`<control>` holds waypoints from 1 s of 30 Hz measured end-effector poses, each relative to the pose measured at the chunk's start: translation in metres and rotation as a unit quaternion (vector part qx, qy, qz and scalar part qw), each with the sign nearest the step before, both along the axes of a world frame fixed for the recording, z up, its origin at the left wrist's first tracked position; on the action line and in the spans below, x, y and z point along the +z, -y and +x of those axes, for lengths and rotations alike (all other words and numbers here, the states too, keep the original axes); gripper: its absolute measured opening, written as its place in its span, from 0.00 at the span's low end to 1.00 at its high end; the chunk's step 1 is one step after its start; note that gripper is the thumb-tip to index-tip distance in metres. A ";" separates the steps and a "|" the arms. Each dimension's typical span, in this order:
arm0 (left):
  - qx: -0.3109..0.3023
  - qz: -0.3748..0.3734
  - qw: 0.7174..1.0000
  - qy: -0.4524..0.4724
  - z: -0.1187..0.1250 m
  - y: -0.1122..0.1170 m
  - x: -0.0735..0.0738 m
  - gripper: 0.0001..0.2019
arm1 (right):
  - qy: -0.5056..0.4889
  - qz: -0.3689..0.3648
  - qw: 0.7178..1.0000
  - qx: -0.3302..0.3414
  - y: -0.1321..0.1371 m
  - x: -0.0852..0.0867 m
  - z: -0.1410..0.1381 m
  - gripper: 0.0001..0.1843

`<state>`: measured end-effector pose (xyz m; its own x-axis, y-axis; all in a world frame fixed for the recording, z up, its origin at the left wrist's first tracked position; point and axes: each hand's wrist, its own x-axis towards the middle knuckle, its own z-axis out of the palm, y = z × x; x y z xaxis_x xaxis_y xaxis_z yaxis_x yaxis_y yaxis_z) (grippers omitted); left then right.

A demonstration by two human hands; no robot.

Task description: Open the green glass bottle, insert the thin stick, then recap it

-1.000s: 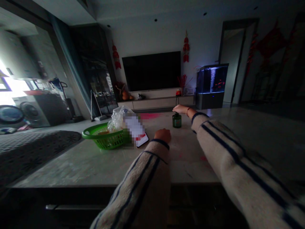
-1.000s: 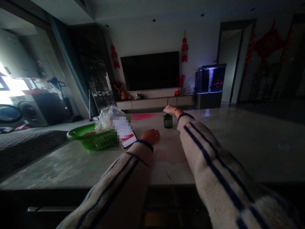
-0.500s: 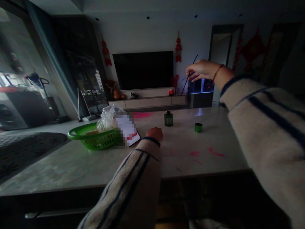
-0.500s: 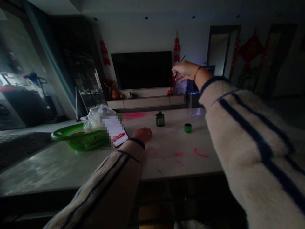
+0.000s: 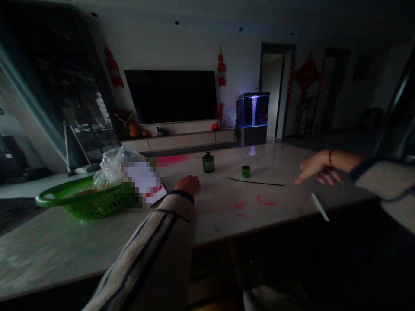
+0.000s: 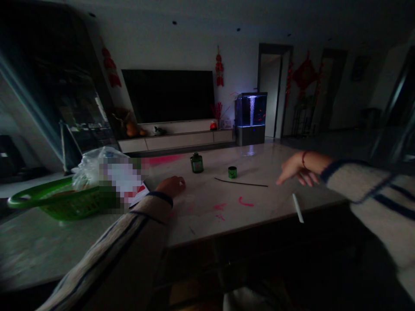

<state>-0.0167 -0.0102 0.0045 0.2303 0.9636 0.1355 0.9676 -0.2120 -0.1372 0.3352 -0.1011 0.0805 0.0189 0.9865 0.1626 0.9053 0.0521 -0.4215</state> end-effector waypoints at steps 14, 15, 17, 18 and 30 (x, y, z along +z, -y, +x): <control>0.006 -0.004 1.000 0.002 -0.001 0.004 0.001 0.15 | 0.000 -0.166 0.975 0.146 -0.009 -0.058 0.000 0.06; 0.006 -0.004 1.000 0.002 -0.002 0.004 0.001 0.15 | 0.026 -0.116 0.979 0.167 -0.018 -0.052 -0.015 0.07; 0.008 -0.001 1.000 0.002 -0.002 0.003 0.000 0.16 | 0.101 -0.022 0.973 0.204 -0.034 -0.046 -0.044 0.10; 0.008 0.000 1.000 0.002 -0.002 0.003 0.000 0.16 | 0.147 0.004 0.965 0.215 -0.039 -0.046 -0.057 0.13; 0.002 -0.007 1.000 -0.003 -0.004 -0.003 -0.003 0.15 | 0.289 -0.030 0.941 0.171 -0.076 -0.068 -0.122 0.17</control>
<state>-0.0211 -0.0077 0.0015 0.2275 0.9662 0.1212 0.9676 -0.2102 -0.1402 0.2130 -0.0248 0.0123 -0.3767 0.9263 -0.0073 0.9187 0.3746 0.1252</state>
